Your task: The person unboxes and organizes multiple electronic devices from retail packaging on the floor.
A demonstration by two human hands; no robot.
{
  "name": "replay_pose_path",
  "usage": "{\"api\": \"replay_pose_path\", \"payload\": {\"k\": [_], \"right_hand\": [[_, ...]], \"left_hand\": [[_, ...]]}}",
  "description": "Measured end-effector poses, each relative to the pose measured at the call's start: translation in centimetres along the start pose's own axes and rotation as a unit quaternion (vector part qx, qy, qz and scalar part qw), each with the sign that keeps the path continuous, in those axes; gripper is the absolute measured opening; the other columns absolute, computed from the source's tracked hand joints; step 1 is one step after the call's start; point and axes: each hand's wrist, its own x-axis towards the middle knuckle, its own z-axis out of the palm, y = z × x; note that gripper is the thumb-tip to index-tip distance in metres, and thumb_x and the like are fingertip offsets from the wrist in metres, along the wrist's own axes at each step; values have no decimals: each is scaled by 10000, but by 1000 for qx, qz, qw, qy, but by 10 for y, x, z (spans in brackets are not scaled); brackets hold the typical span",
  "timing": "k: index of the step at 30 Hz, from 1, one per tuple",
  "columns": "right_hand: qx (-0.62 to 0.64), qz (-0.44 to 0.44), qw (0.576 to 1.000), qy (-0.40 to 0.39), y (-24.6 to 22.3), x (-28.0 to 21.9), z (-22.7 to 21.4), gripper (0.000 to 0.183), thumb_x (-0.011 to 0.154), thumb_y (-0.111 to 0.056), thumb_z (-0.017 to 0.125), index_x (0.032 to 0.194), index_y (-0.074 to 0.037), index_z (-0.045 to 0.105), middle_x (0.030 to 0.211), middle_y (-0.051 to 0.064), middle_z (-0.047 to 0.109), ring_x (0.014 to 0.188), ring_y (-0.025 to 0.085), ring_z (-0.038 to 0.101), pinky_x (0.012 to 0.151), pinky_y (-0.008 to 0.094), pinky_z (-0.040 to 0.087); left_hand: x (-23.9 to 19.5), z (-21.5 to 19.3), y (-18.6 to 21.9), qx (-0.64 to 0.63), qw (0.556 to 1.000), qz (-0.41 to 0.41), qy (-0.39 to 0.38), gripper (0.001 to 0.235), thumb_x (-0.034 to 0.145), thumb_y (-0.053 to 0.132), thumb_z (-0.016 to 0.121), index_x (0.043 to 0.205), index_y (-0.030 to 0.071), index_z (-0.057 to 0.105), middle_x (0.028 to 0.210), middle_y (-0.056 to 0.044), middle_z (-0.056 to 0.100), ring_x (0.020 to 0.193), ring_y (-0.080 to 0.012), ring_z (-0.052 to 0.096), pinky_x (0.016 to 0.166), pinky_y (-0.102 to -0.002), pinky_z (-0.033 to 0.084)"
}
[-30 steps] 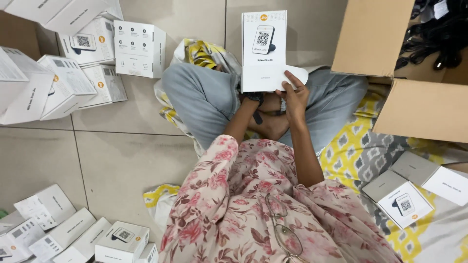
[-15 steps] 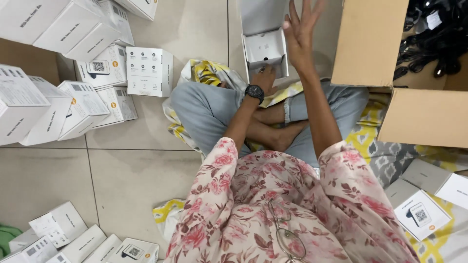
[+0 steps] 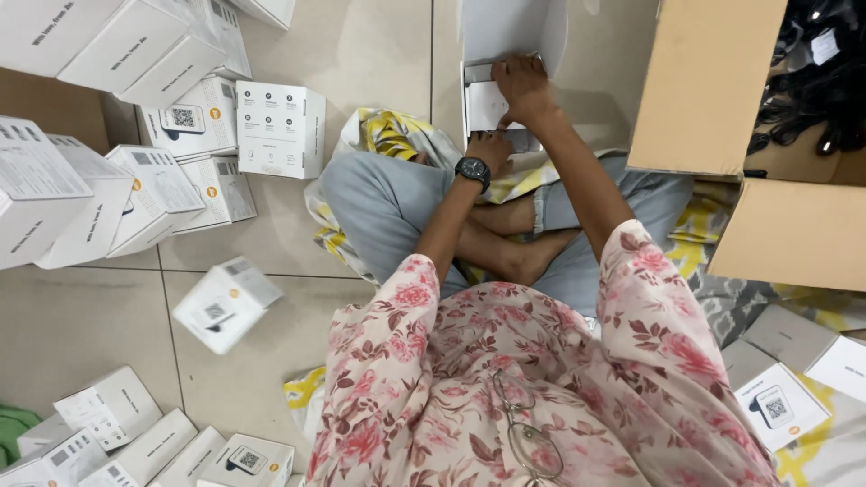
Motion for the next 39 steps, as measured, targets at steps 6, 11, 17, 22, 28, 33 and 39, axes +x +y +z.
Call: {"api": "replay_pose_path", "payload": {"k": [6, 11, 17, 22, 28, 33, 39], "right_hand": [[-34, -79, 991, 101, -7, -52, 56, 508, 804, -157, 820, 1264, -99, 614, 1006, 106, 670, 892, 275, 688, 772, 394, 567], [37, -76, 996, -38, 50, -91, 265, 281, 958, -163, 658, 1217, -56, 679, 1020, 207, 716, 850, 355, 704, 758, 501, 567], [283, -58, 957, 14, 4, -120, -38, 260, 967, -201, 664, 1172, -48, 712, 1153, 204, 726, 1049, 391, 684, 904, 493, 546], [185, -16, 948, 257, 46, -89, -142, 462, 924, -148, 665, 1371, -53, 592, 1331, 210, 652, 1191, 394, 632, 977, 483, 516], [280, -37, 944, 170, 128, -127, -164, 320, 979, -110, 656, 1295, -61, 650, 1233, 145, 719, 1119, 308, 700, 936, 427, 562], [251, 87, 914, 307, 288, -224, -66, 99, 1126, -29, 644, 1195, -3, 711, 1093, 125, 737, 925, 240, 707, 785, 364, 565], [48, 174, 963, 201, 368, -182, 13, 332, 850, -149, 741, 1169, -57, 724, 986, 163, 704, 880, 349, 660, 710, 485, 545]], "left_hand": [[-64, -15, 16, -52, 982, 17, 183, 199, 947, 152, 592, 1055, 54, 727, 996, -161, 727, 879, -376, 713, 809, -505, 543], [-100, -26, 17, -56, 974, 60, 212, 193, 932, 237, 654, 968, 64, 733, 967, -165, 740, 897, -353, 711, 876, -495, 543], [-131, -102, 17, -110, 966, 32, 231, 459, 904, 237, 715, 1314, 37, 663, 1304, -239, 643, 1063, -420, 643, 944, -522, 510], [-76, -143, -11, -126, 914, 29, 385, 651, 998, 195, 689, 1575, 43, 428, 1677, -193, 330, 1528, -380, 378, 1159, -504, 420], [-7, -102, -24, -61, 963, 24, 261, 769, 996, 380, 636, 1580, -25, 342, 1669, -230, 236, 1535, -391, 208, 1148, -610, 265], [-30, -90, 14, -20, 962, -12, 272, 635, 1055, 391, 574, 1553, 20, 442, 1674, -192, 289, 1560, -357, 215, 1199, -679, 103], [-45, -110, 116, -73, 917, 70, 385, 447, 1037, 262, 625, 1433, 60, 576, 1583, -148, 437, 1520, -317, 373, 1263, -626, 163]]}}
